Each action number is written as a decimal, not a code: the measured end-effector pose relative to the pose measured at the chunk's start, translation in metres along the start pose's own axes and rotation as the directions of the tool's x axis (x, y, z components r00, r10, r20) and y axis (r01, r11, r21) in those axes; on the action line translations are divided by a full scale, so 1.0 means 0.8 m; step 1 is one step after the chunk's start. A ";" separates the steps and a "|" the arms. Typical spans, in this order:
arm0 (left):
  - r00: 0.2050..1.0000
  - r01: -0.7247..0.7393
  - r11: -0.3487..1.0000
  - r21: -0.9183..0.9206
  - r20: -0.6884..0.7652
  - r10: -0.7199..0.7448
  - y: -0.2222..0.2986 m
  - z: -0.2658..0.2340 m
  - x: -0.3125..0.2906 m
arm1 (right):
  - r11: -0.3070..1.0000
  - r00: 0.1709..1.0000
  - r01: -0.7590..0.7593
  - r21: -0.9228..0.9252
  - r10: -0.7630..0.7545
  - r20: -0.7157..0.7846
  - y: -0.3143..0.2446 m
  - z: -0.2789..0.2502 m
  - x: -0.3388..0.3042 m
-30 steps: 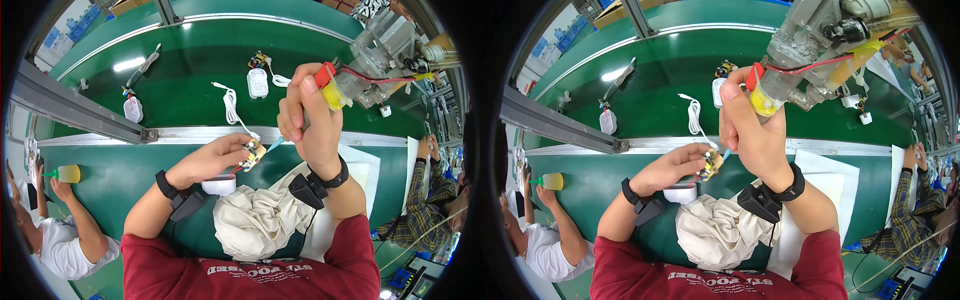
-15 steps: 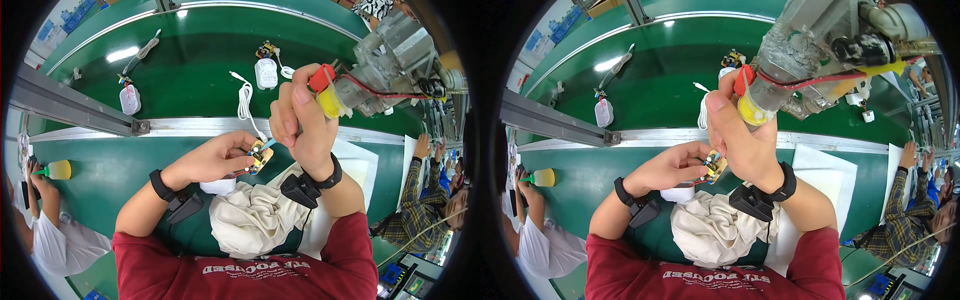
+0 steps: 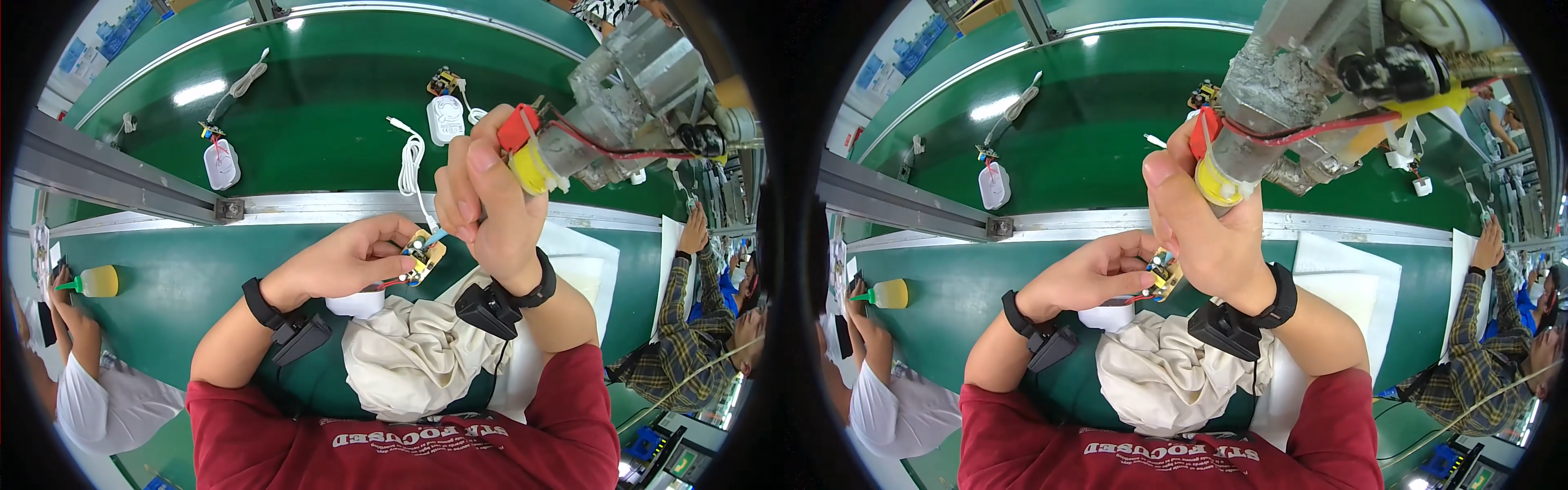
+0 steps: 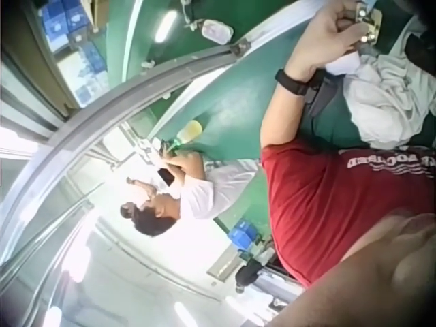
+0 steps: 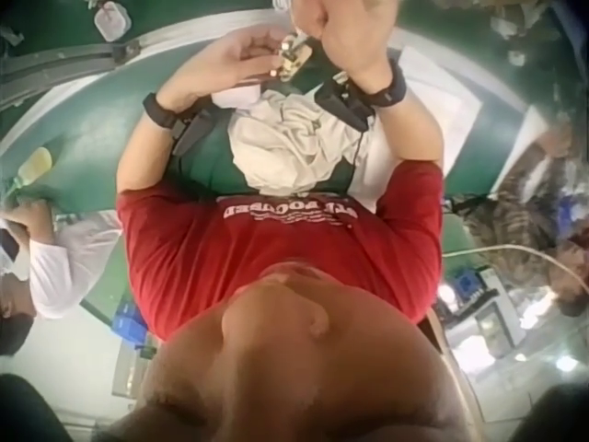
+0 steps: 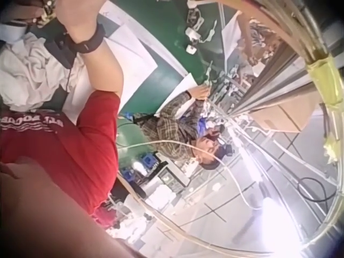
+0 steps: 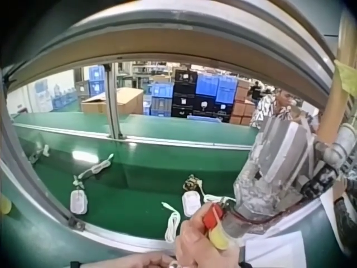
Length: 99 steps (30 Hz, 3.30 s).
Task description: Assembling electronic circuit boards into plastic housings on a factory production line.
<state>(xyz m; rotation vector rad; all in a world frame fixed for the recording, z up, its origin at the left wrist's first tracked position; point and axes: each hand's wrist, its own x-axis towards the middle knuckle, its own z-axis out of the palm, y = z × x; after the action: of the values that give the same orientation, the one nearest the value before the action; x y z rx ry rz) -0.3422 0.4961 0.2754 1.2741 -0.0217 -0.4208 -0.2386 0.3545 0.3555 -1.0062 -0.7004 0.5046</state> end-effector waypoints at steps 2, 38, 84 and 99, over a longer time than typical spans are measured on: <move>1.000 -0.020 1.000 -0.001 0.008 0.020 0.000 -0.001 -0.002 | 1.000 1.000 0.006 -0.008 -0.006 -0.001 -0.001 0.001 0.001; 0.272 0.858 0.104 0.502 -0.618 0.737 0.076 -0.159 0.015 | 0.998 1.000 -0.019 -0.054 0.020 0.019 -0.014 -0.019 -0.001; 0.997 -0.045 0.998 0.039 -0.063 0.047 -0.017 0.011 0.005 | 0.998 1.000 0.030 -0.060 -0.030 0.006 0.002 -0.015 0.002; 0.999 0.000 1.000 0.026 -0.033 0.001 -0.013 0.015 0.016 | 0.999 0.999 0.043 0.004 -0.043 0.032 0.022 -0.028 0.002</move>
<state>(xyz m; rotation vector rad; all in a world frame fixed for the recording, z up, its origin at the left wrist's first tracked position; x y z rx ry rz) -0.3362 0.4784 0.2669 1.3060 0.0001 -0.4000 -0.2221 0.3506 0.3325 -0.9795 -0.7482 0.4854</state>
